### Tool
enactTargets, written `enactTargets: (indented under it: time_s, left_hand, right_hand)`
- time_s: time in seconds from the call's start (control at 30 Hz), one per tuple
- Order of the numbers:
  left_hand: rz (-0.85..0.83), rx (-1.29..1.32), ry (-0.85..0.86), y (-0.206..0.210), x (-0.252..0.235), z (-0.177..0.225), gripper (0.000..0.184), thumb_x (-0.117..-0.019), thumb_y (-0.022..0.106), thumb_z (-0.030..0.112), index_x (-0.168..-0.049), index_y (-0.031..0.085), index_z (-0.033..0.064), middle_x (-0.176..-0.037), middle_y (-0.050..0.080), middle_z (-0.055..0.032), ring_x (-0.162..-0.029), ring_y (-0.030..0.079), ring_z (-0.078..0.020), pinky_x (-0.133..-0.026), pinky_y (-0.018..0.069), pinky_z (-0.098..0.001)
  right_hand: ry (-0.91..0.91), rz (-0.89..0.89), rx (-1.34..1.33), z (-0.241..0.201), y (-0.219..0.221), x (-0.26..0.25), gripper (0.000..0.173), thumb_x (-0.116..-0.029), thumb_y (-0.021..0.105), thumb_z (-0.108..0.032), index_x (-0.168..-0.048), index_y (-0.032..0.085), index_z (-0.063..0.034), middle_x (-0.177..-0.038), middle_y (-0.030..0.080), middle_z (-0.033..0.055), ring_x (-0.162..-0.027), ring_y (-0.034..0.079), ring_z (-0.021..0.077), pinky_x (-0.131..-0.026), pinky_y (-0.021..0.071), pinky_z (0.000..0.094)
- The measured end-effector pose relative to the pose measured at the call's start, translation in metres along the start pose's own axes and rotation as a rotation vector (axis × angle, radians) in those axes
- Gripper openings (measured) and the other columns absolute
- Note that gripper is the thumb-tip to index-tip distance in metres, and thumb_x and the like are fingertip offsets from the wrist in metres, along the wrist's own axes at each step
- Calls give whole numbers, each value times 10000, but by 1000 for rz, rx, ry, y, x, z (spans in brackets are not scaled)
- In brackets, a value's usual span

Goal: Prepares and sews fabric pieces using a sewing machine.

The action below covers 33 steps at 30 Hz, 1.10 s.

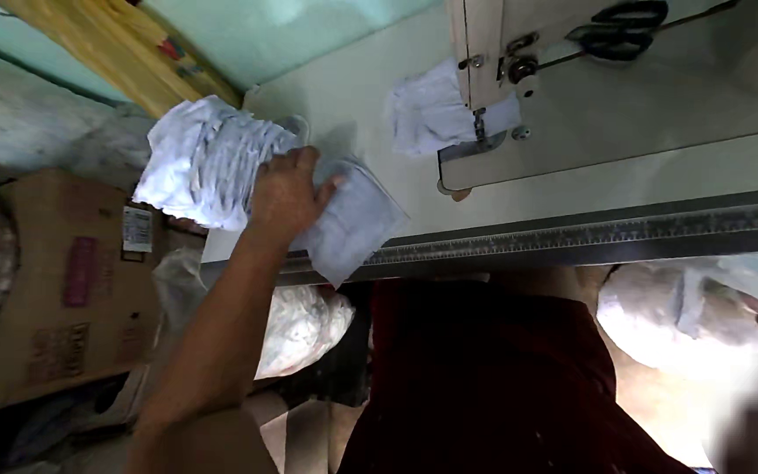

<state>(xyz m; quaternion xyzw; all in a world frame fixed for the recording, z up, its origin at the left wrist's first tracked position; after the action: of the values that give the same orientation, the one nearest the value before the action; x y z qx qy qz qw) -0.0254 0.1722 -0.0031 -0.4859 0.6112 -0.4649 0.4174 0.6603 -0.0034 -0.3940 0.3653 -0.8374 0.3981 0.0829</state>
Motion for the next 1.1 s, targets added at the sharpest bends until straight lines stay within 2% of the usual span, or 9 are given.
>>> enactTargets:
  time_s: [0.1, 0.23, 0.3, 0.6, 0.7, 0.8, 0.87, 1.0, 1.1]
  left_hand:
    - [97, 182, 430, 45, 11, -2, 661, -1060, 294, 571, -1517, 509, 144, -1621, 395, -161, -1517, 321, -402, -1222, 132, -685]
    - [16, 506, 118, 49, 28, 62, 648, -1085, 270, 467, -1617, 311, 99, -1682, 288, -104, -1578, 185, -308, -1250, 55, -643]
    - [-86, 590, 45, 28, 34, 105, 682, -1088, 273, 497, -1655, 184, 128, -1714, 195, -84, -1591, 124, -303, -1241, 40, -670]
    - [-32, 319, 528, 40, -14, 153, 638, -1095, 261, 488, -1626, 306, 138, -1700, 248, -92, -1584, 150, -339, -1229, 87, -678]
    - [-41, 342, 566, 38, -30, 165, 633, -1096, 264, 495, -1624, 317, 149, -1691, 274, -85, -1578, 181, -335, -1223, 93, -690]
    - [-45, 402, 541, 33, -41, 167, 614, -1102, 275, 458, -1627, 306, 139, -1694, 269, -83, -1579, 178, -334, -1216, 76, -702]
    - [-1, 411, 493, 28, -36, 166, 595, -1111, 261, 434, -1621, 317, 133, -1686, 290, -75, -1571, 219, -310, -1218, 109, -695]
    - [-4, 381, 493, 35, -25, 164, 613, -1106, 256, 479, -1616, 337, 149, -1679, 309, -73, -1567, 230, -311, -1218, 118, -691]
    - [-5, 391, 494, 34, -29, 163, 603, -1100, 287, 489, -1592, 390, 155, -1659, 354, -62, -1546, 284, -318, -1203, 160, -701]
  right_hand:
    - [152, -98, 94, 22, 1, -2, 535, -1092, 477, -337, -1534, 417, -40, -1452, 497, 303, -1235, 557, 430, -964, 464, 627]
    - [262, -46, -291, 38, 8, -2, 509, -1093, 433, -372, -1478, 415, -40, -1193, 584, 196, -851, 606, 213, -738, 521, 364]
    - [278, -44, -369, 38, 12, 0, 499, -1105, 438, -331, -1493, 396, -19, -1251, 572, 236, -898, 629, 256, -771, 540, 393]
    - [251, -33, 2, -1, 58, 46, 667, -1099, 445, -360, -1597, 209, 16, -1446, 466, 360, -1118, 639, 466, -898, 535, 596]
    - [209, -101, 207, -26, 63, 69, 824, -1088, 474, -318, -1614, -65, 16, -1458, 437, 389, -1150, 640, 471, -952, 538, 576]
    - [137, -259, 349, -62, 43, 104, 621, -1089, 494, -352, -1533, 332, 51, -1297, 583, 372, -1033, 684, 482, -885, 552, 617]
    - [-36, -390, 302, -104, 9, 135, 490, -1099, 477, -371, -1389, 547, 18, -1106, 681, 306, -872, 704, 412, -783, 562, 571]
    - [-1024, -355, -12, -236, -51, 234, 411, -1058, 467, -369, -1015, 718, -46, -793, 659, -54, -678, 588, -31, -649, 531, 196]
    - [-1428, -148, 36, -338, -12, 296, 303, -1022, 522, -236, -1024, 723, -9, -969, 709, 106, -897, 678, 183, -793, 581, 378]
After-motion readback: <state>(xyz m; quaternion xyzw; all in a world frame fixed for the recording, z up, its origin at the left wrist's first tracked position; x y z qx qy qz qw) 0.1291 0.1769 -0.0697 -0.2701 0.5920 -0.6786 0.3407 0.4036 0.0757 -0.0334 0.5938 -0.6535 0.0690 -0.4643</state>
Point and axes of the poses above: each hand's wrist, its own x-axis away from the middle knuckle, its own y-axis out of the palm, z = x × y, the point moved 4 cm from there along -x, towards the middle knuckle
